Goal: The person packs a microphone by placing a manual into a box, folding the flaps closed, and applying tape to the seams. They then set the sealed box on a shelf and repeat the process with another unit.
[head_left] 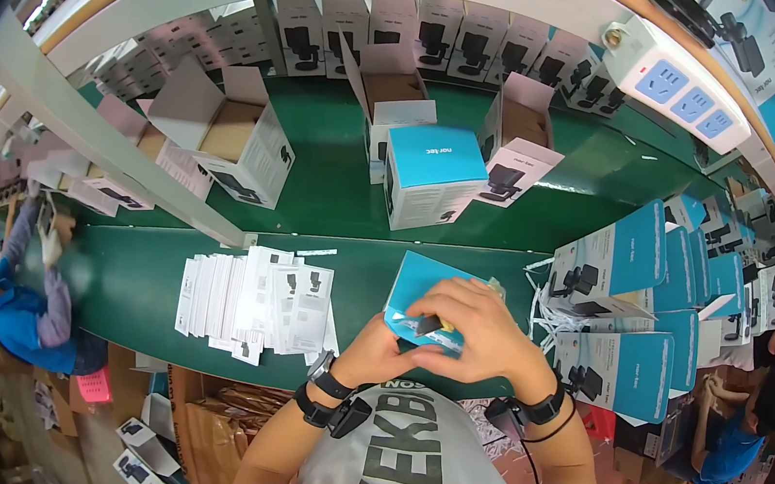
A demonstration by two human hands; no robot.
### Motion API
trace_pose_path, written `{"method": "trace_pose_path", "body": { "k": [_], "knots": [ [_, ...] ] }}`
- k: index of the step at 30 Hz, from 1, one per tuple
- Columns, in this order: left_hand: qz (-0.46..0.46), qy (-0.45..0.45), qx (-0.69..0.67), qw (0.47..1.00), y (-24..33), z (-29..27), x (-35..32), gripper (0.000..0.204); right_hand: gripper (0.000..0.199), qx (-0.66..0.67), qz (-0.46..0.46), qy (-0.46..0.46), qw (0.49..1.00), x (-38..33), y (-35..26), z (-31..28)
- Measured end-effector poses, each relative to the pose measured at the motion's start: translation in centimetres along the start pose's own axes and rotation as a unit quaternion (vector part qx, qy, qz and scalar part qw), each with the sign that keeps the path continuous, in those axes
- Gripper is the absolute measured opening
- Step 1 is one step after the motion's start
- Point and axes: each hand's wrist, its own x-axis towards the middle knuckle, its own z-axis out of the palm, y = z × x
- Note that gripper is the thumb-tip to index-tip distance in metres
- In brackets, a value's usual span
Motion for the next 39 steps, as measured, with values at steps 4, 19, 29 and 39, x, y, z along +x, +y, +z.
{"method": "trace_pose_path", "body": {
  "k": [4, 19, 29, 39],
  "knots": [
    [0.039, 0.038, 0.107, 0.993, 1.3, 0.6, 0.8, 0.044, 0.018, -0.029, -0.027, 0.032, 0.999, -0.5, 1.7, 1.2],
    [0.009, 0.015, -0.049, 0.999, -1.0, -1.8, 2.0, 0.067, 0.068, 0.017, 0.240, 0.268, 0.933, -13.1, 2.0, 2.8],
    [0.183, 0.076, 0.285, 0.938, -4.8, -1.5, 2.5, 0.064, 0.053, -0.178, 0.131, 0.358, 0.907, -14.6, 7.8, 6.5],
    [0.189, -0.010, 0.503, 0.843, 0.8, 0.6, 6.9, 0.070, 0.051, -0.201, 0.118, 0.285, 0.930, -13.2, 8.6, 5.1]
  ]
}}
